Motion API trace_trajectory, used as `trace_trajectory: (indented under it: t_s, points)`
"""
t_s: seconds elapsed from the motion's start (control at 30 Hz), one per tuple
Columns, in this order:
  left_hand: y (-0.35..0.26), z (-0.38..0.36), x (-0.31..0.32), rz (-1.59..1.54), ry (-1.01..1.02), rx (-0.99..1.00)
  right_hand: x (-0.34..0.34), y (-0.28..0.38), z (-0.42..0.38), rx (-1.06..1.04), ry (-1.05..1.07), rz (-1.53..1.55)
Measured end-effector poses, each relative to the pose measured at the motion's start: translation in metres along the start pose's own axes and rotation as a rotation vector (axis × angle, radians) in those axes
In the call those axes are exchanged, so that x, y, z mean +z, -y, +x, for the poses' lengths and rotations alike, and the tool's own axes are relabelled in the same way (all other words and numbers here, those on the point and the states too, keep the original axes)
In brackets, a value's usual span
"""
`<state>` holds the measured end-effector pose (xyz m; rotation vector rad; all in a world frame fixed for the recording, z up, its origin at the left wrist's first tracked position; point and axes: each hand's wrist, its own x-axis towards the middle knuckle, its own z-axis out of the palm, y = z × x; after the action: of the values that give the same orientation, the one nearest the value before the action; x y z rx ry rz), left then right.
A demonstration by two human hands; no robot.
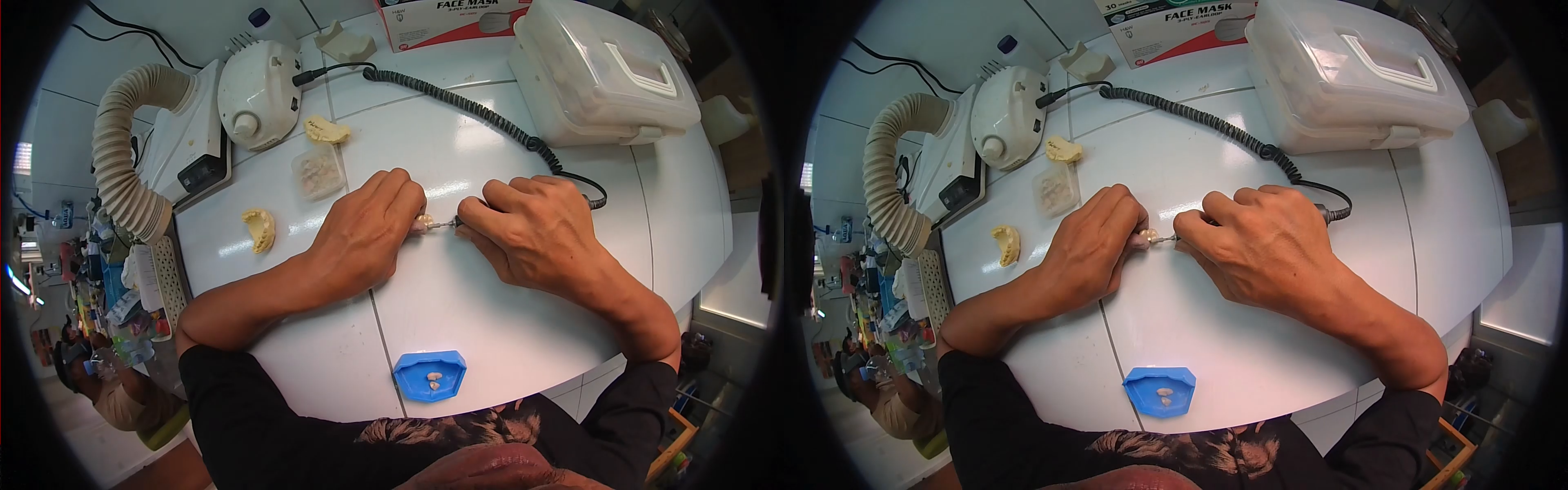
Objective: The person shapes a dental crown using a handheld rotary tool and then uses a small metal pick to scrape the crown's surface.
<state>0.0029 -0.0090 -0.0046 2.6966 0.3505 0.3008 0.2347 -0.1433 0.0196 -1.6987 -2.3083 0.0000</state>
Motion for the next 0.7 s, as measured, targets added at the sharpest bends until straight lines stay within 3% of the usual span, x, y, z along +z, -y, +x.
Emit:
trace_trajectory:
  t_s: [0.7]
  points:
    - [0.0001, 0.0002, 0.0003, 0.006, 0.005, -0.003, -0.0008, -0.0007, -0.0003, 0.027, 0.006, 0.006]
